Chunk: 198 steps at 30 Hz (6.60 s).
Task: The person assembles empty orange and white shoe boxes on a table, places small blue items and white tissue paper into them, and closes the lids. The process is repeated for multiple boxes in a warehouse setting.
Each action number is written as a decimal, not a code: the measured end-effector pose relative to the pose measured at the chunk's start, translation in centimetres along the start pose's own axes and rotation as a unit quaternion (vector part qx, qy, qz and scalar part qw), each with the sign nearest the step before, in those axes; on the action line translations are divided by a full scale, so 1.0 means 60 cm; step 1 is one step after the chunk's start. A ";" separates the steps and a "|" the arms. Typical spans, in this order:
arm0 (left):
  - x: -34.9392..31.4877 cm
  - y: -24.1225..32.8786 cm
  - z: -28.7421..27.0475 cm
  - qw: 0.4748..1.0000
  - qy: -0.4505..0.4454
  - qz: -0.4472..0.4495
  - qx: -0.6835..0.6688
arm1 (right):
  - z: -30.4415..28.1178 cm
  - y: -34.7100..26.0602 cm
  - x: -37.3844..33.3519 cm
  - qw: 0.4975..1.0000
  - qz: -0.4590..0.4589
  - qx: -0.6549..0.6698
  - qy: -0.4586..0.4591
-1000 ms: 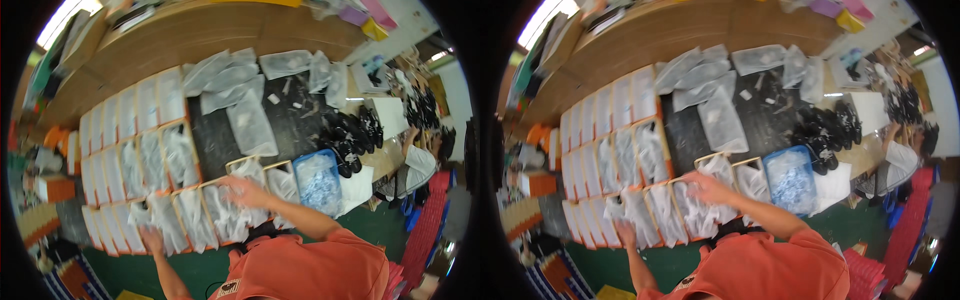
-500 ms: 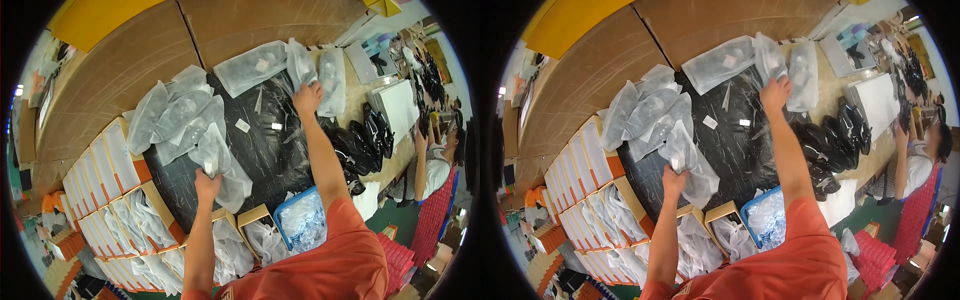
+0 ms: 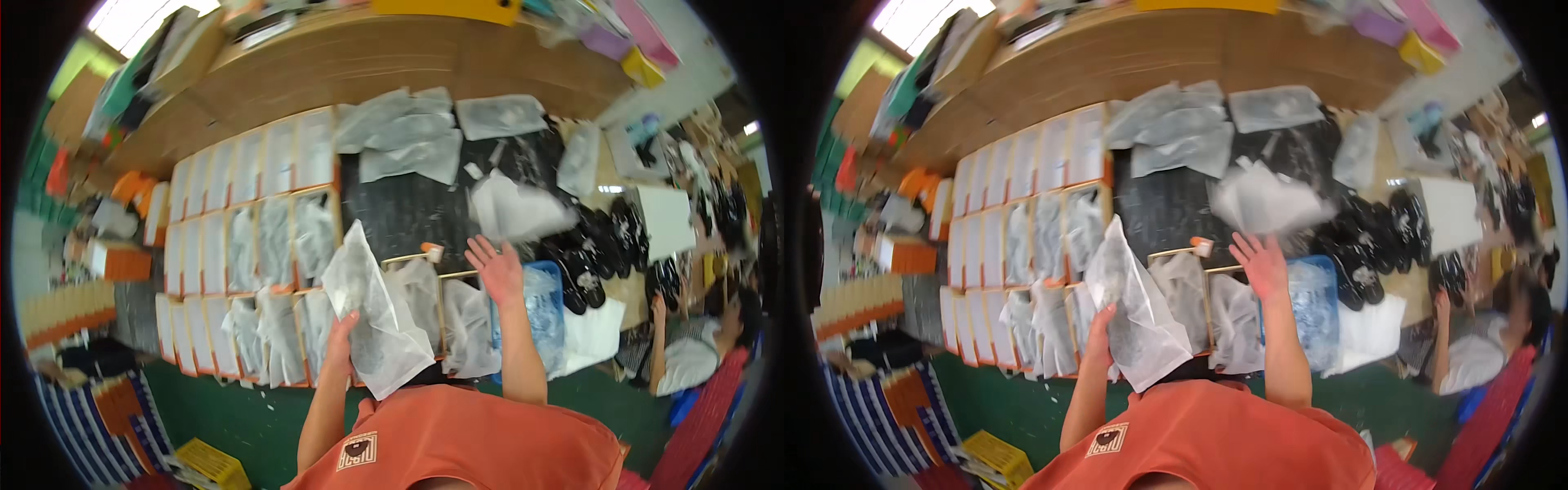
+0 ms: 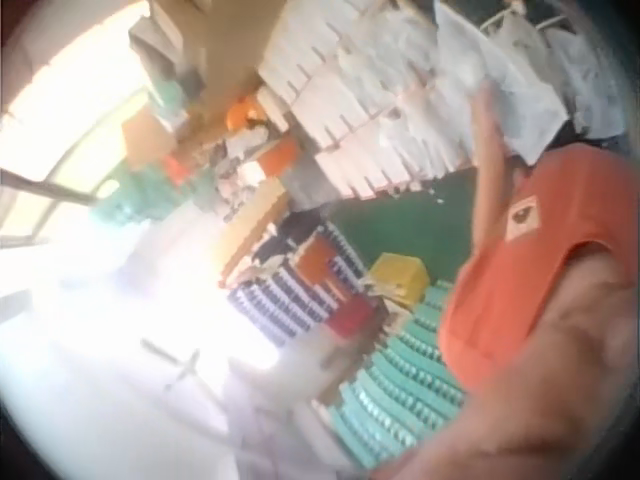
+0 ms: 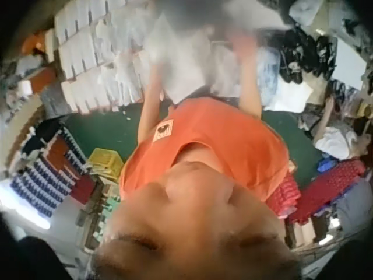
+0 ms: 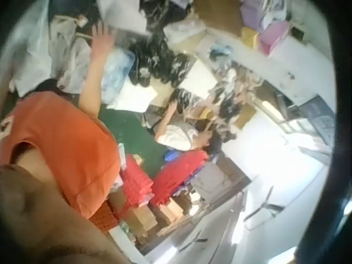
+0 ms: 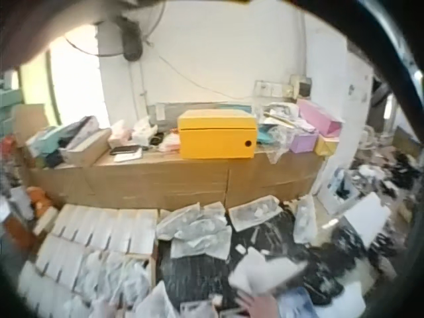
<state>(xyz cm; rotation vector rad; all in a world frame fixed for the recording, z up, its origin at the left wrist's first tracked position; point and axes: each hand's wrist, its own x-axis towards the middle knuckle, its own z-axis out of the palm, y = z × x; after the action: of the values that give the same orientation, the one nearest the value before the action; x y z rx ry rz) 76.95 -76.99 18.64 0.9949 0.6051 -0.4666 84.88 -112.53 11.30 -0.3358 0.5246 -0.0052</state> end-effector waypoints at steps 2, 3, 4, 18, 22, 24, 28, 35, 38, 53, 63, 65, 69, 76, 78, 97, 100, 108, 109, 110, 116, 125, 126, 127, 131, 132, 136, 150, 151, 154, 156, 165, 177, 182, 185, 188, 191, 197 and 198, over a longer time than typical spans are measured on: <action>-0.032 -0.007 -0.076 0.995 0.033 -0.037 -0.085 | 0.000 0.056 0.000 0.848 -0.137 -0.508 -0.059; -0.054 -0.001 -0.112 0.989 0.049 -0.055 -0.128 | -0.032 0.086 0.017 0.807 -0.156 -0.560 -0.110; -0.076 0.013 -0.128 0.988 0.078 -0.027 -0.131 | -0.067 0.114 0.036 0.760 -0.180 -0.604 -0.158; -0.080 0.202 -0.951 0.879 0.167 0.099 0.436 | 0.359 0.981 -0.297 0.608 0.197 -0.630 -0.441; 0.021 0.085 -0.877 0.686 0.304 0.154 0.643 | 0.339 0.778 -0.258 0.623 0.028 -0.558 -0.547; 0.044 0.075 -0.823 0.654 0.370 0.146 0.643 | 0.287 0.618 -0.182 0.623 -0.002 -0.608 -0.492; 0.048 0.162 -0.643 0.566 0.484 0.116 0.657 | 0.146 0.247 0.007 0.644 -0.233 -0.718 -0.129; 0.352 0.252 -0.056 0.651 0.100 0.453 0.601 | -0.123 -0.353 0.342 0.171 -0.297 -0.876 0.339; 0.530 0.263 0.154 0.610 -0.071 0.473 0.631 | -0.137 -0.466 0.435 0.265 -0.257 -0.817 0.443; 0.537 0.194 0.243 0.767 -0.037 0.176 0.616 | 0.027 -0.190 0.251 0.988 0.018 -0.122 0.090; 0.129 0.187 -0.042 0.993 -0.031 0.093 -0.066 | 0.086 0.182 0.060 0.988 0.137 -0.062 0.044; 0.102 0.192 -0.177 0.991 -0.105 0.039 -0.079 | 0.070 0.235 0.067 0.977 0.135 -0.167 -0.003; 0.043 0.230 -0.380 0.959 -0.124 0.011 -0.255 | 0.112 0.361 0.015 0.963 0.156 -0.220 -0.015; 0.046 0.311 -0.577 0.986 0.091 0.065 0.127 | 0.227 0.623 0.051 0.814 0.130 -0.540 -0.170; 0.097 0.404 -0.585 0.905 0.227 0.145 0.330 | 0.378 0.723 0.049 0.726 0.159 -0.634 -0.214; 0.411 0.330 -0.082 0.677 0.086 0.435 0.587 | 0.037 -0.137 0.590 0.677 -0.174 -0.675 0.238; 0.537 0.280 0.095 0.671 0.004 0.433 0.602 | 0.101 -0.165 0.705 0.863 -0.146 -0.393 0.282; 0.720 0.239 0.178 0.663 0.083 0.284 0.688 | 0.050 -0.173 0.728 0.887 -0.217 -0.300 0.277; 0.700 0.241 0.174 0.671 0.079 0.289 0.678 | 0.018 -0.177 0.680 0.878 -0.246 -0.312 0.267; 0.672 0.239 0.192 0.695 0.058 0.298 0.651 | -0.060 -0.206 0.621 0.852 -0.258 -0.372 0.263; 0.342 0.207 -0.007 0.996 -0.037 -0.011 -0.078 | -0.002 -0.006 0.233 0.958 -0.088 -0.182 0.203; -0.008 0.086 -0.137 0.973 -0.055 -0.149 -0.165 | 0.122 0.164 -0.043 0.991 0.044 -0.068 -0.107; -0.033 0.080 -0.172 0.972 -0.034 -0.147 -0.181 | 0.169 0.202 -0.083 0.977 0.083 -0.059 -0.188; -0.047 0.084 -0.203 0.969 -0.018 -0.151 -0.194 | 0.052 0.196 -0.050 0.961 0.073 -0.098 -0.248; -0.131 0.164 -0.395 0.968 0.158 -0.062 -0.185 | 0.091 0.406 -0.093 0.968 -0.004 -0.246 -0.052; -0.143 0.175 -0.467 0.965 0.189 -0.011 -0.182 | 0.097 0.480 -0.107 0.954 0.001 -0.298 -0.038; -0.174 0.277 -0.827 0.940 0.264 0.136 0.168 | -0.031 0.795 -0.030 0.731 0.107 -0.631 -0.237; -0.014 0.176 -1.002 0.517 0.301 0.274 0.753 | 0.239 0.755 -0.263 0.600 -0.131 -0.722 -0.320; -0.013 0.181 -1.002 0.553 0.312 0.281 0.719 | 0.199 0.670 -0.259 0.546 -0.137 -0.800 -0.207; -0.026 0.200 -0.952 0.562 0.367 0.192 0.716 | 0.037 0.436 -0.288 0.466 -0.337 -0.815 0.069; -0.003 0.193 -0.876 0.537 0.403 0.166 0.723 | -0.002 0.343 -0.300 0.417 -0.345 -0.814 0.212; -0.008 0.045 -0.610 0.602 0.239 0.258 0.717 | -0.161 0.319 -0.255 0.410 -0.199 -0.835 0.308; -0.081 0.124 -0.627 0.726 0.186 0.318 0.581 | -0.310 0.334 -0.275 0.340 -0.232 -0.896 0.168; -0.116 0.315 -0.947 0.508 0.503 0.308 0.628 | -0.188 0.396 -0.296 0.290 -0.382 -0.852 0.212; -0.108 0.379 -1.125 0.554 0.474 0.200 0.655 | -0.044 0.546 -0.305 0.327 -0.442 -0.810 0.203; -0.063 0.413 -1.160 0.697 0.314 0.097 0.637 | 0.073 0.723 -0.300 0.307 -0.495 -0.798 0.156; -0.073 0.386 -1.264 0.694 0.326 0.165 0.621 | 0.202 0.872 -0.309 0.320 -0.449 -0.832 0.055; -0.127 0.502 -1.395 0.628 0.372 0.136 0.670 | 0.217 0.975 -0.347 0.398 -0.349 -0.847 0.054; -0.110 0.539 -1.404 0.610 0.381 0.151 0.678 | 0.199 0.979 -0.351 0.423 -0.331 -0.840 0.071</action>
<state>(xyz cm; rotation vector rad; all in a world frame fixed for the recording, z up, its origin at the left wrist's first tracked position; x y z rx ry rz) 70.47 12.77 9.16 2.8299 0.7745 -0.0754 67.78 -51.36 12.79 -2.6075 0.3379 -0.3028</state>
